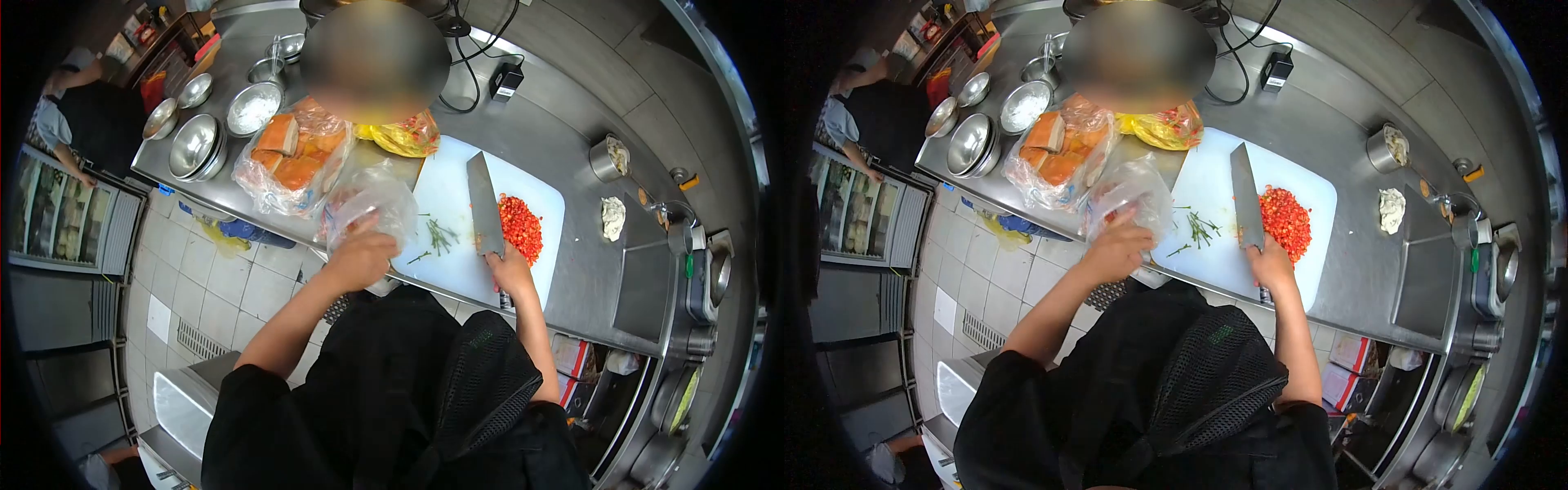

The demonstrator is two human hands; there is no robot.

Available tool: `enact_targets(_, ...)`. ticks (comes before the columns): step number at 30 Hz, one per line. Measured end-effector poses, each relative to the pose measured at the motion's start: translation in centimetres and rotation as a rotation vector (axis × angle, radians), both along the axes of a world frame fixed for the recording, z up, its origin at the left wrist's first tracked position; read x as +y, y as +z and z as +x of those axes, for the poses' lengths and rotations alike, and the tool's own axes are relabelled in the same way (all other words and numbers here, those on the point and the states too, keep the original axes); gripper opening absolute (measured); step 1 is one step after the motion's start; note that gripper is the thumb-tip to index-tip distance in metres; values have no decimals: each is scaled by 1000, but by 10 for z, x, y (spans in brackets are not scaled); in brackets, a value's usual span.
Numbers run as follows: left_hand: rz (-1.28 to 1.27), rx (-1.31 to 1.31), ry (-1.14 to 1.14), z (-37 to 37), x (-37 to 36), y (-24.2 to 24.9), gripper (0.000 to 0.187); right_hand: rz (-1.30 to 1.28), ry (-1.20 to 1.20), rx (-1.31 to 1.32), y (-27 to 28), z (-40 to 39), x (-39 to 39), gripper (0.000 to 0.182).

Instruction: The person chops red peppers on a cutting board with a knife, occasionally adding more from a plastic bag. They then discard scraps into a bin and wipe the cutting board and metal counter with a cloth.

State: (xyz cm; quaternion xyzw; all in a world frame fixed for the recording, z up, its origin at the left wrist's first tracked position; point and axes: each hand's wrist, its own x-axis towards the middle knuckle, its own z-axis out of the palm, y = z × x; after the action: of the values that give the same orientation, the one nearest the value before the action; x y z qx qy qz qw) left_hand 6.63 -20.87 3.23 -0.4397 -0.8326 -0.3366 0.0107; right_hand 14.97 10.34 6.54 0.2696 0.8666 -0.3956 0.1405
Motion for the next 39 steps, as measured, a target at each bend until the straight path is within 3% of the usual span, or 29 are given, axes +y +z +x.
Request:
enact_targets(4, 103, -170, -33, -34, -12, -3, 15, 17, 1, -4, 2, 1, -2, 38)
enact_targets(6, -151, -154, 128, -44, -22, 5, 14, 19, 0, -7, 3, 1, -1, 37)
enact_targets(7, -152, -154, 128, -49, -27, 8, 14, 14, -5, 2, 3, 2, -2, 37)
enact_targets(9, -637, -215, 278, -55, -38, 15, 17, 2, -5, 7, 3, 2, -3, 37)
enact_targets(10, -642, -217, 282, -56, -39, 19, 17, -3, -4, 4, 2, 1, -2, 37)
enact_targets(12, -882, -207, 175, -57, -39, 29, 20, -6, -5, 3, -2, 2, 3, 37)
enact_targets(16, -771, -36, 181, -41, -15, 38, 20, -35, -4, 34, -12, 2, 9, 37)
enact_targets(18, -329, 127, -50, -38, -2, 28, 20, -41, -3, 33, -13, 2, 8, 38)
enact_targets(19, -328, 128, -49, -38, 7, 21, 20, -34, -3, 29, -14, 3, 9, 38)
enact_targets(21, -263, -215, -231, -40, 22, 6, 19, -23, -3, 29, -15, 3, 10, 38)
enact_targets(24, -107, -252, -83, -38, 22, -13, 20, -20, -6, 47, -13, 3, 8, 39)
enact_targets(28, -222, -207, 90, -50, 1, -3, 25, -35, -21, 28, -11, 3, 7, 39)
enact_targets(30, -669, -332, 428, -53, -3, 29, 29, -39, -26, 26, -11, 3, 7, 39)
enact_targets(33, -853, -257, 499, -58, -7, 48, 34, -44, -25, 49, -7, 4, 6, 29)
enact_targets(37, -668, -60, 454, -64, -19, 10, 40, -55, -21, 40, -6, 3, 6, 37)
enact_targets(39, -453, -24, 293, -73, -16, -7, 43, -51, -19, 45, -6, 3, 5, 37)
